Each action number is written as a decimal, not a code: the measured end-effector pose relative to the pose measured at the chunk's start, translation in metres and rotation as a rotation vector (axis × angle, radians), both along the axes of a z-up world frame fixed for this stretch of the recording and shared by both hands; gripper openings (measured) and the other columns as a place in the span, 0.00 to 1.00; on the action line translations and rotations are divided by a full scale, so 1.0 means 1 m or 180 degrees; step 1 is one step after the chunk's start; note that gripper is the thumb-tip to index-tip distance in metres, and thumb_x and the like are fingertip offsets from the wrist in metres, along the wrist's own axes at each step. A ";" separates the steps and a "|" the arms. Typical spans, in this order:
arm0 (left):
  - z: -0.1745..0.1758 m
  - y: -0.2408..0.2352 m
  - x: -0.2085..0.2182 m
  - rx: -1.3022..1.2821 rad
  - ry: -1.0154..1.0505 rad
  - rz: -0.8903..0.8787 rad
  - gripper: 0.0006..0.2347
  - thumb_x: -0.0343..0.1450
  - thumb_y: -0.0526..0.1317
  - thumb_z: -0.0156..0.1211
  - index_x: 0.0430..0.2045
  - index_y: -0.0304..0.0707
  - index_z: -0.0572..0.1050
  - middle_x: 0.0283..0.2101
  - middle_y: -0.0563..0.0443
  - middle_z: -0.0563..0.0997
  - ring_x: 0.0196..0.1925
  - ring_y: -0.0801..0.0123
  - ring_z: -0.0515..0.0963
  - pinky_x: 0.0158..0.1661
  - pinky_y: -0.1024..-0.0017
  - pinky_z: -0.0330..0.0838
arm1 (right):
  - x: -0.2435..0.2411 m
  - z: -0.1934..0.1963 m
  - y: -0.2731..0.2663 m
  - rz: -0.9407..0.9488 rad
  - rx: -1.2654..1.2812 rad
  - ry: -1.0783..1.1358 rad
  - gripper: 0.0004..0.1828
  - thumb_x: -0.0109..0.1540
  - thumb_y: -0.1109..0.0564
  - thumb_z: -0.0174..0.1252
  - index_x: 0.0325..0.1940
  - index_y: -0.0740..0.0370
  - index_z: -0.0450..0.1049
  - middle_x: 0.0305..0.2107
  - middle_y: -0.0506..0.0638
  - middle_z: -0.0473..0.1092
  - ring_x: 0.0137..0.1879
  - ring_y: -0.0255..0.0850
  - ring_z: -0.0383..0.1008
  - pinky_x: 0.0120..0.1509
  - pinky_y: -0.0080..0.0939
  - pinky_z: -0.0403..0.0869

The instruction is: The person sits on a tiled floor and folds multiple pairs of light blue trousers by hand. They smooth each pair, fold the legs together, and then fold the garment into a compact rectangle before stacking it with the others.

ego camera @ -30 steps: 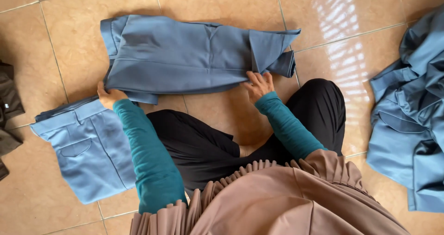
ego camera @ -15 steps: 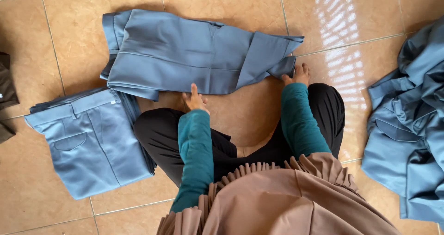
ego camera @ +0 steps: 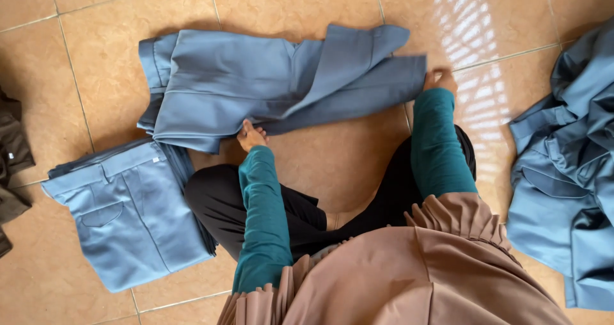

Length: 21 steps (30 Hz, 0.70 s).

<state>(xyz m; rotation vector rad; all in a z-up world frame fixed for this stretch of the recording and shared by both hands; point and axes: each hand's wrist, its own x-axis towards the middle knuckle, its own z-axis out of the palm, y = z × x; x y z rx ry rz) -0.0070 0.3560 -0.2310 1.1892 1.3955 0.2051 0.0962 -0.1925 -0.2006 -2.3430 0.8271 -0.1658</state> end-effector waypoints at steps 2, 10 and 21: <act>-0.003 0.004 -0.002 -0.0138 0.0004 0.0148 0.25 0.72 0.62 0.56 0.53 0.45 0.66 0.33 0.44 0.84 0.33 0.61 0.85 0.33 0.55 0.84 | 0.029 -0.081 -0.039 0.0335 -0.0491 0.1544 0.39 0.62 0.13 0.44 0.55 0.39 0.78 0.46 0.51 0.78 0.57 0.52 0.76 0.59 0.57 0.75; 0.037 -0.001 0.013 0.0116 0.0244 -0.0087 0.31 0.71 0.57 0.65 0.61 0.35 0.64 0.57 0.31 0.76 0.57 0.45 0.80 0.55 0.52 0.79 | 0.021 -0.010 0.044 0.0763 0.0103 0.1325 0.32 0.53 0.44 0.75 0.57 0.37 0.67 0.48 0.53 0.75 0.61 0.51 0.73 0.67 0.51 0.71; 0.067 -0.004 0.056 0.0137 0.0385 -0.0744 0.31 0.69 0.55 0.66 0.53 0.20 0.71 0.54 0.27 0.77 0.58 0.45 0.78 0.54 0.55 0.78 | 0.099 0.047 0.098 0.0975 -0.1347 0.0173 0.31 0.62 0.52 0.68 0.64 0.40 0.61 0.54 0.49 0.60 0.59 0.52 0.61 0.60 0.57 0.70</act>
